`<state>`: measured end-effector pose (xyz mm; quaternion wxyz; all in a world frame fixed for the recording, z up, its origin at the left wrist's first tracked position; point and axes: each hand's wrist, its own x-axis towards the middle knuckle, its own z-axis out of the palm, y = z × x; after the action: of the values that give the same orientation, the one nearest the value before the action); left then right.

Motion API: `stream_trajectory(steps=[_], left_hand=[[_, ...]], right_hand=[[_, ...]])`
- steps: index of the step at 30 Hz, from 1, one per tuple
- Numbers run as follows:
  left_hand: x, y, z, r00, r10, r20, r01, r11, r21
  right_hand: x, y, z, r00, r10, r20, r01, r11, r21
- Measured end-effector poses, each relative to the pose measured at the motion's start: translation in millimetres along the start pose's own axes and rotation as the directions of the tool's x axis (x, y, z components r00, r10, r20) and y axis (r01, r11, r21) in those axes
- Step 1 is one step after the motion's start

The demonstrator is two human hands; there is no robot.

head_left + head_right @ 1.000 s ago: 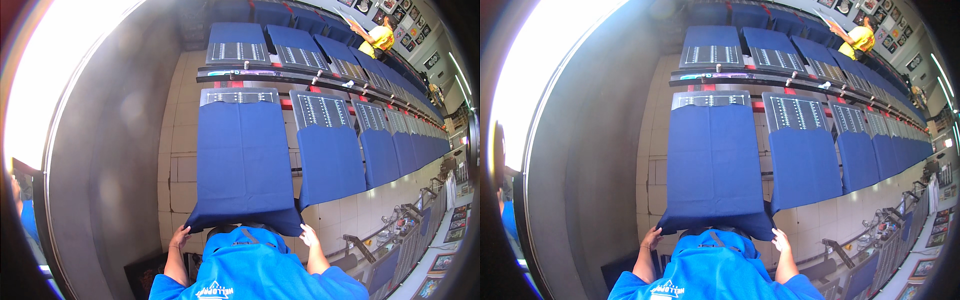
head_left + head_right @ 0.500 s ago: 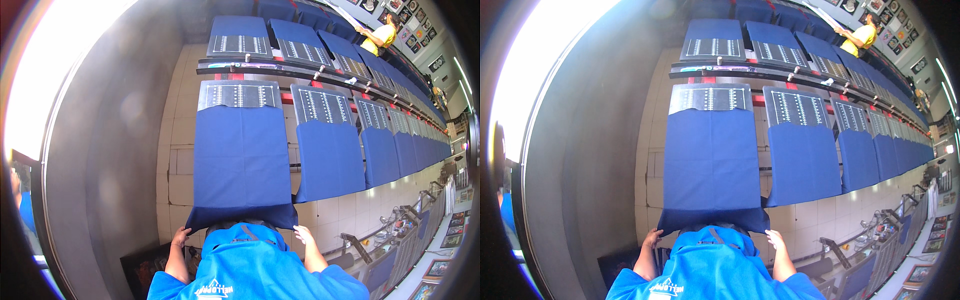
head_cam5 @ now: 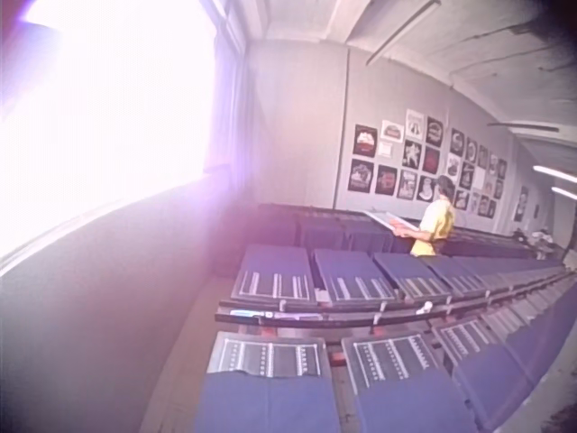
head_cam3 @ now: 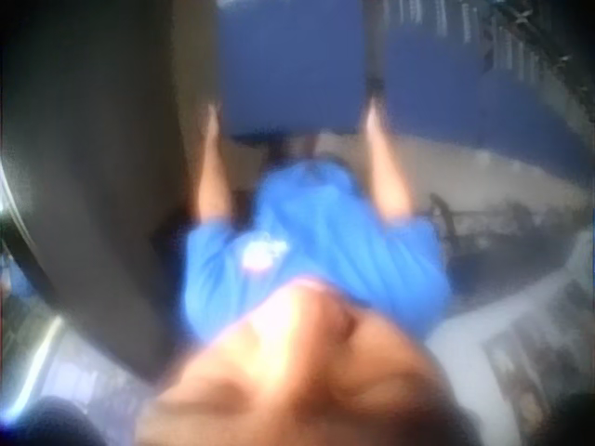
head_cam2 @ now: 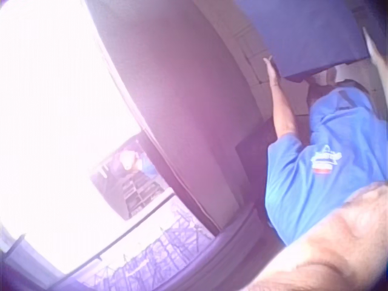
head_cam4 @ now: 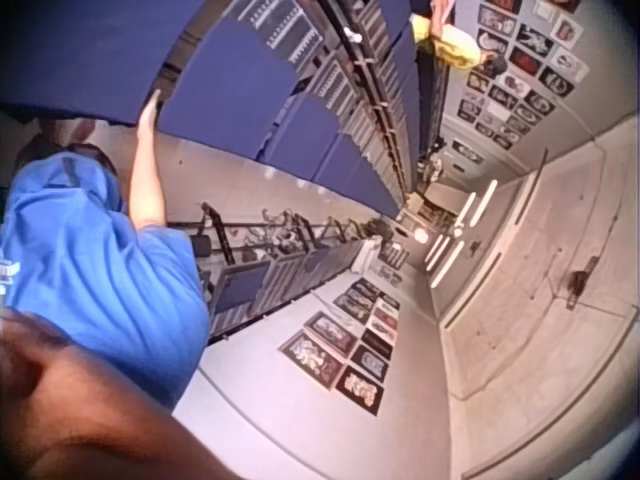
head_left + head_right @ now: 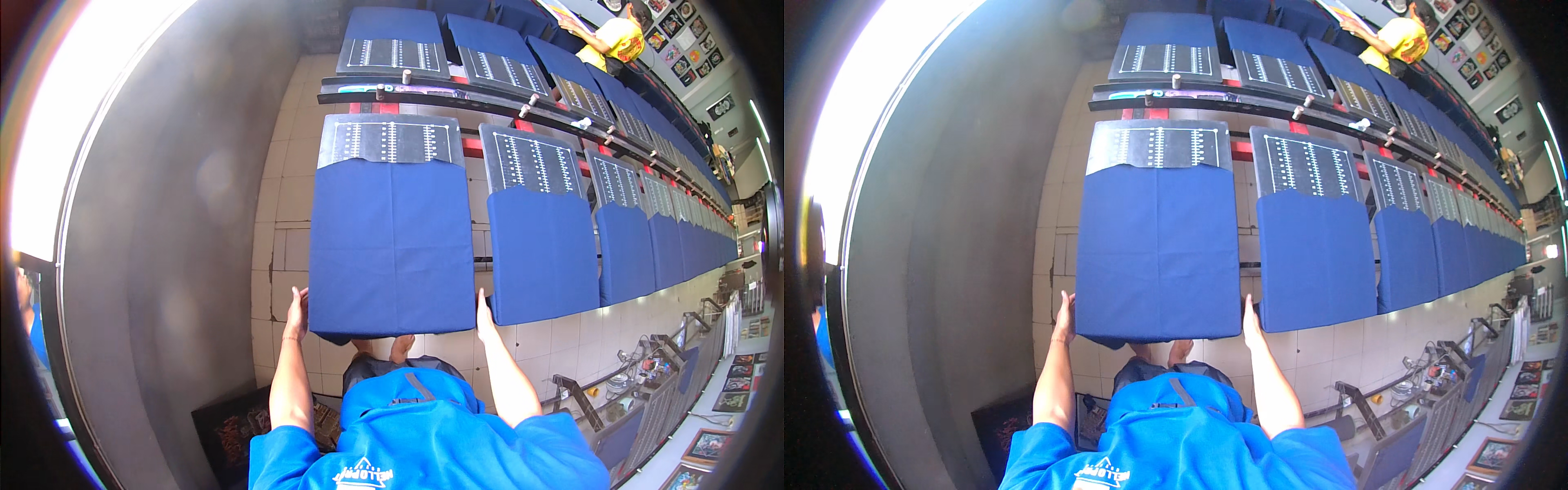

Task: The person picks up dark navy blue garments from a stack, unfolds them, and stretches them individually over printing boards in a screen-printing facility.

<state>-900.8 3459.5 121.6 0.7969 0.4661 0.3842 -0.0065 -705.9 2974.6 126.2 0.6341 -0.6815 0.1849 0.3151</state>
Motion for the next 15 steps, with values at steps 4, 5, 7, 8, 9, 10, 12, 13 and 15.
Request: stream_trajectory(steps=[4, 5, 7, 8, 9, 10, 12, 13, 15], left_hand=[[15.9, 16.1, 36.0, 0.952, -0.25, 0.175, 0.269, 0.958, -0.096], [16.9, -0.4, 20.7, 0.946, -0.262, 0.19, 0.277, 0.959, -0.057], [8.3, -24.9, -2.0, 0.931, -0.291, 0.218, 0.296, 0.955, 0.014], [6.6, -17.0, -0.4, 0.938, -0.279, 0.204, 0.286, 0.958, -0.006], [1.6, -7.2, -2.8, 0.946, -0.266, 0.188, 0.275, 0.961, -0.026], [-16.4, -1.2, -11.6, 0.959, -0.247, 0.139, 0.259, 0.963, -0.074], [-36.7, 10.1, -26.1, 0.988, -0.14, 0.071, 0.149, 0.977, -0.155], [-43.0, 18.6, -27.5, 0.995, -0.089, 0.043, 0.096, 0.977, -0.19], [-50.7, 27.9, -33.1, 0.998, -0.051, 0.045, 0.058, 0.98, -0.189]], right_hand=[[-15.2, -59.0, 30.3, 0.963, 0.267, 0.027, -0.267, 0.964, -0.019], [-13.3, -53.6, 28.8, 0.971, 0.215, 0.108, -0.209, 0.976, -0.064], [-0.1, -18.9, 11.7, 0.954, 0.123, 0.273, -0.085, 0.986, -0.146], [2.8, 6.1, -6.7, 0.942, 0.071, 0.328, -0.019, 0.987, -0.158], [5.3, 29.6, -23.2, 0.924, 0.019, 0.382, 0.048, 0.985, -0.167], [7.6, 37.5, -24.8, 0.885, -0.009, 0.466, 0.111, 0.975, -0.192], [-19.6, 24.3, -21.6, 0.865, -0.263, 0.427, 0.407, 0.866, -0.292], [-31.1, 19.4, -21.6, 0.827, -0.388, 0.408, 0.533, 0.772, -0.346], [-36.4, 18.0, -23.2, 0.995, -0.036, 0.092, 0.001, 0.935, 0.355]])
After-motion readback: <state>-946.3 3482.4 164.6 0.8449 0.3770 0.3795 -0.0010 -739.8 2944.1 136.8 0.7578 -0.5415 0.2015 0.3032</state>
